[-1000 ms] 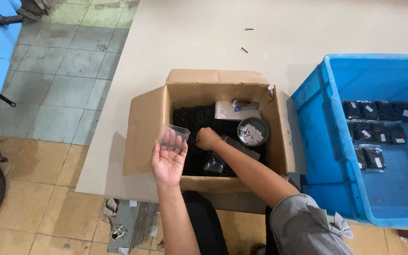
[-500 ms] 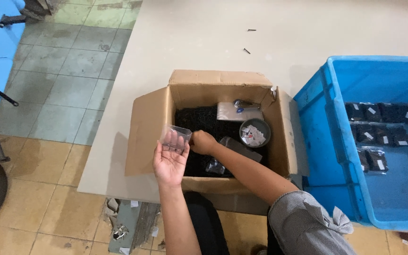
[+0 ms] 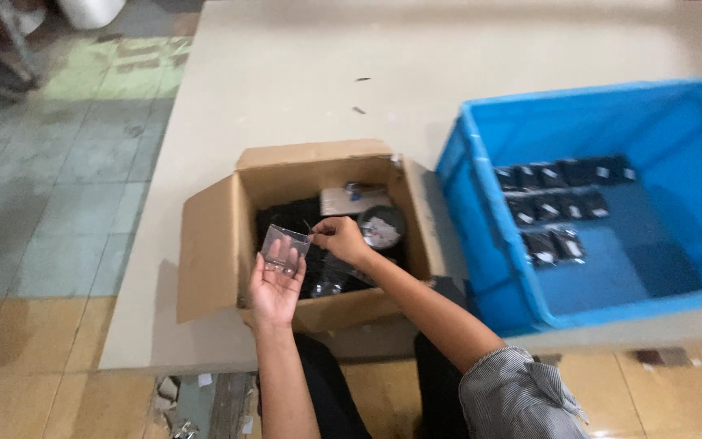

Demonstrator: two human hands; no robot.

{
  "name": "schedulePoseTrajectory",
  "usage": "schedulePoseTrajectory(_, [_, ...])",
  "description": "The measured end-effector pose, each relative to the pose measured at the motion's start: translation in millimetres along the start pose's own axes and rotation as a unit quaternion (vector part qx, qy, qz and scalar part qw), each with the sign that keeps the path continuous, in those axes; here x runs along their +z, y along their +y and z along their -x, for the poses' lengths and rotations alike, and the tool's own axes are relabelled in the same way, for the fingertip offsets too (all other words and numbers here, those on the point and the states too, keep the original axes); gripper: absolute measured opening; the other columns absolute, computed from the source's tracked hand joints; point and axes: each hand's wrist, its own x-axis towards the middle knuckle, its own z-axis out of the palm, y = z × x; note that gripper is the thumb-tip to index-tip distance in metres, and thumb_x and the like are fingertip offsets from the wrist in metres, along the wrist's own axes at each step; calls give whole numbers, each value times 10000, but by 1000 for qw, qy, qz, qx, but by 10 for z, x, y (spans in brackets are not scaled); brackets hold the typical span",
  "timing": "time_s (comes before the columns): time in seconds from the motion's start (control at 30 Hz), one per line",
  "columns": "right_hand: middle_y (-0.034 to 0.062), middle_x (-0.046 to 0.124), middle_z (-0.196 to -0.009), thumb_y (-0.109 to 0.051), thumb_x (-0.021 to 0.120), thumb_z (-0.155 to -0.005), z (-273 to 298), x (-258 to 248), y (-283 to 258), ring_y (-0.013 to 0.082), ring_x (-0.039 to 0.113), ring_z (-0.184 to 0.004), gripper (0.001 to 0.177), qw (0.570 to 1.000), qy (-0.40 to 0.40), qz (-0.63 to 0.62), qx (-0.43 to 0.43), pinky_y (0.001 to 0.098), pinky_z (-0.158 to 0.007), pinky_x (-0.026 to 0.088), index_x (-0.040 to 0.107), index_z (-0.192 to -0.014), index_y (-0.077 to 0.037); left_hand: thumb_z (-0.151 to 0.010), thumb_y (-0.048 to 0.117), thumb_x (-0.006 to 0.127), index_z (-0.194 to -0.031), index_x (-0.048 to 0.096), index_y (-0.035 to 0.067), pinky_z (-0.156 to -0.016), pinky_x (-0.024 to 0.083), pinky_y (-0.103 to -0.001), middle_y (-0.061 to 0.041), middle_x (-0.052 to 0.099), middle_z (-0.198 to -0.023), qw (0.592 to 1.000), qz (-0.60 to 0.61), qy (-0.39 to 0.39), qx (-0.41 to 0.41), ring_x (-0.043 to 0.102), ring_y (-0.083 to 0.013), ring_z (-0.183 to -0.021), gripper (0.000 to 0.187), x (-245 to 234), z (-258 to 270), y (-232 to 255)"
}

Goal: The person picks up screws from a cardboard box and places them into a small plastic bag.

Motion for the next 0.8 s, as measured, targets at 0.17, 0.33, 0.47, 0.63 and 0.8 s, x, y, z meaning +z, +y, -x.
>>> schedulePoseTrajectory(0.17, [155,828,-1009,-163,873,-960,635,-363,-133,192,759,-941,247,997,27,-71,11,328,-751,633,847,-1163,-24,-1108,444,715,-1438,784,72,-1084,658,-581,-225,800,-1411,997,-24,16,-72,819,-352,-1191,502,-50,249,-658])
schedulePoseTrajectory(0.33, [95,839,-934,-154,859,-971,1630,-596,-897,137,753,-908,152,998,30,-46,-20,325,-782,619,885,-1106,-89,-1099,442,719,-1316,839,103,-1101,642,-601,-214,839,-1309,995,-30,16,-98,826,-373,-1188,419,270,959,-1028])
schedulePoseTrajectory(0.47, [49,820,-906,-168,878,-964,2064,-627,-1023,101,712,-878,156,997,48,-46,-30,305,-797,606,891,-1111,-119,-1101,439,709,-1239,853,112,-1110,640,-591,-221,855,-1246,993,-36,22,-108,842,-368,-1169,383,425,1355,-1125])
schedulePoseTrajectory(0.63, [60,846,-924,-200,893,-964,2133,-790,-964,101,731,-892,184,993,88,-74,-33,305,-806,606,901,-1129,-119,-1105,409,720,-1202,852,112,-1085,650,-593,-211,862,-1229,992,-43,19,-118,844,-365,-1146,338,599,1407,-1288])
schedulePoseTrajectory(0.8, [138,858,-971,-173,886,-974,2035,-898,-1355,132,741,-939,197,989,104,-98,-48,349,-828,620,899,-1150,-85,-1110,393,720,-1249,845,128,-1061,667,-573,-177,869,-1221,991,-45,12,-126,842,-336,-1117,324,863,1126,-1248])
